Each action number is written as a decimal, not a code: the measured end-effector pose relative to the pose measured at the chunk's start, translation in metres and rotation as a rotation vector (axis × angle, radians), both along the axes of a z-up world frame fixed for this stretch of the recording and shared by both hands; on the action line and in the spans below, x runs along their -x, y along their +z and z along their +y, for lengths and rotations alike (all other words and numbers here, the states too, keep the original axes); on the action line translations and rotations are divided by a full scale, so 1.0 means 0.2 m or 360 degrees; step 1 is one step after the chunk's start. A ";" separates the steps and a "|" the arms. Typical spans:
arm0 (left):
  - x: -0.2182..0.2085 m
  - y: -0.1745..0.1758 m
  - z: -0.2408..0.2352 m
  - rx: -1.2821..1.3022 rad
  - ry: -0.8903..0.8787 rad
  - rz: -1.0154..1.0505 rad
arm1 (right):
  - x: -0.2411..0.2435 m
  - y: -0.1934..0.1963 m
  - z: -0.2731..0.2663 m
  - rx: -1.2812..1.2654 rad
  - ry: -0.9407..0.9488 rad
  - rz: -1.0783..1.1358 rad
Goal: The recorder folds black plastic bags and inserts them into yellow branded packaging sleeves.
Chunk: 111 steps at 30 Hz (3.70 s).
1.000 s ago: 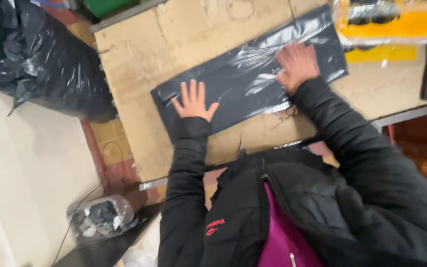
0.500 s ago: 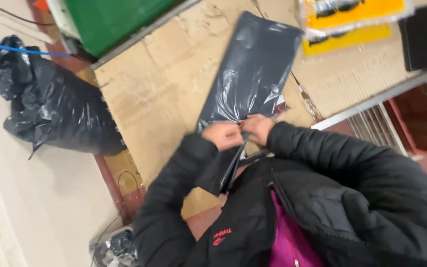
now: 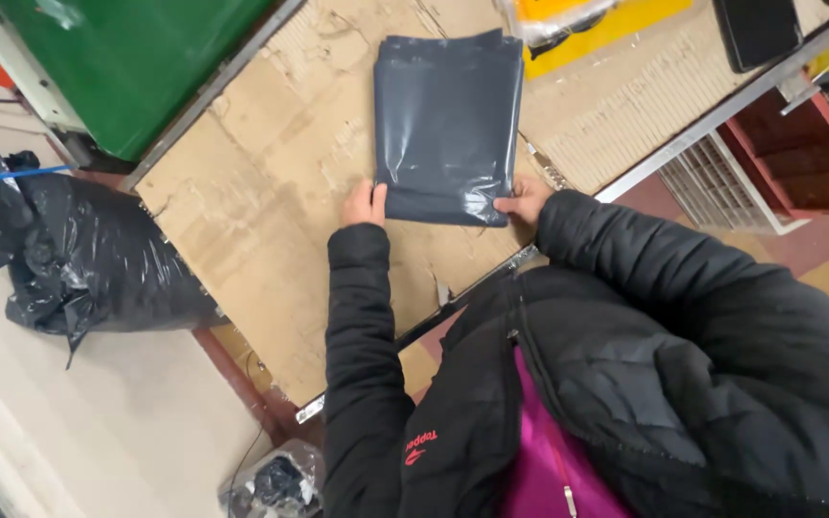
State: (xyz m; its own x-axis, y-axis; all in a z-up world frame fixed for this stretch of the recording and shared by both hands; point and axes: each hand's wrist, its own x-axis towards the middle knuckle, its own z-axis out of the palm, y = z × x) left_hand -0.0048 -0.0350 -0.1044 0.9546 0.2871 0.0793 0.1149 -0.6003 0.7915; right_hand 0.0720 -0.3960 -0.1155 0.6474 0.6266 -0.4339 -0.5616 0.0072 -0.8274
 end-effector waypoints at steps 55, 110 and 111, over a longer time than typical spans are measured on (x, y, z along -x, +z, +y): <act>-0.52 1.52 -0.70 -0.0526 -0.0793 -0.0284 | -0.59 0.56 -0.74 0.0180 -0.0252 -0.0373; 0.22 0.27 -0.28 -0.0752 0.0697 -0.0025 | -0.48 0.53 -0.52 0.0539 0.0406 -0.0250; 0.23 0.35 -0.28 -0.0754 0.0702 -0.0032 | -0.47 0.54 -0.49 0.0536 0.0408 -0.0258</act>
State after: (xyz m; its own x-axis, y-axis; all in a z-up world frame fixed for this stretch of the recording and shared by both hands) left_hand -0.0501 -0.0917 -0.0354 0.7518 0.5818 0.3104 0.4186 -0.7848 0.4571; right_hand 0.1667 -0.4936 -0.0068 0.5664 0.6167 -0.5467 -0.3728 -0.3999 -0.8373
